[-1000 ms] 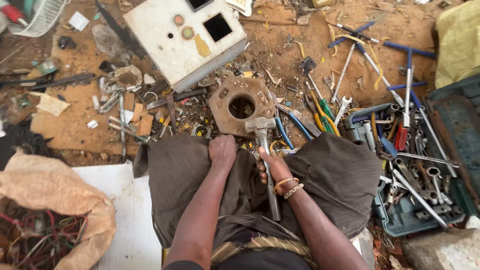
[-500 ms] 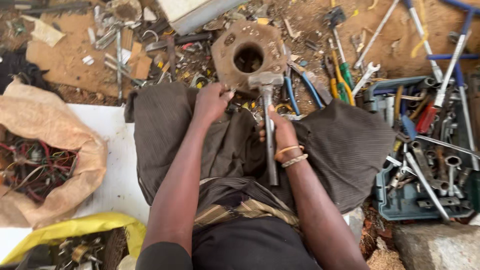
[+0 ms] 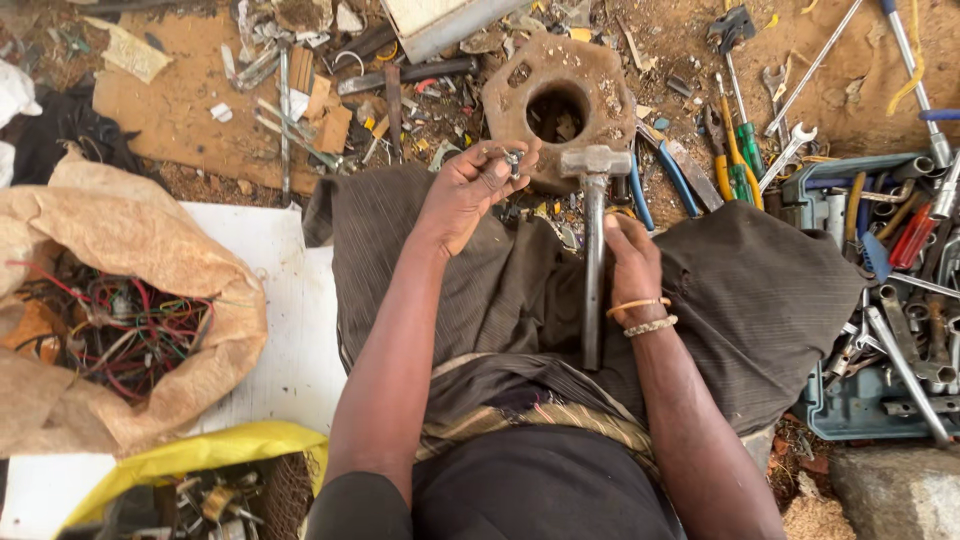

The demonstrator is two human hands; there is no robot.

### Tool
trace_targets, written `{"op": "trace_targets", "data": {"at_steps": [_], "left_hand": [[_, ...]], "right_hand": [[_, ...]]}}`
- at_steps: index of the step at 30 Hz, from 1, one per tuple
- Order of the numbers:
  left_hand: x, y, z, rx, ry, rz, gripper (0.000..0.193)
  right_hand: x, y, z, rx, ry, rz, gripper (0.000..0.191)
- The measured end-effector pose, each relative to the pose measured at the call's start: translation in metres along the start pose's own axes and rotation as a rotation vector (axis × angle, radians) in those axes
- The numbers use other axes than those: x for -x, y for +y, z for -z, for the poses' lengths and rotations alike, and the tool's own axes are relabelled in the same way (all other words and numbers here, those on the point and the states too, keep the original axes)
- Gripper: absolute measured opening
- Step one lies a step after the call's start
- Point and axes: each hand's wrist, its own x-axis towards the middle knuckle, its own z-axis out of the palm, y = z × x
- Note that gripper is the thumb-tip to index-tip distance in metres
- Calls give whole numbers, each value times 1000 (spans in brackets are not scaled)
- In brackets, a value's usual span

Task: The person uses a hammer and chisel to break apart a metal component, then uses pliers and a wrench to manipulate and tighten parts of the disassembled piece. The person works on a small metal part on a cluttered workbench.

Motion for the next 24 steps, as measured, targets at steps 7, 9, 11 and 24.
{"op": "trace_targets", "data": {"at_steps": [7, 9, 11, 24], "left_hand": [[0, 3, 10, 120, 27, -60, 35], [1, 2, 12, 138, 55, -110, 35], [2, 0, 12, 142, 93, -157, 32], [7, -5, 9, -94, 168, -177, 33]], "right_hand": [[-11, 16, 1, -26, 145, 84, 33], [-14, 17, 1, -15, 151, 78, 31], [-15, 16, 0, -60, 142, 62, 30], [-11, 11, 4, -98, 87, 46, 29]]}}
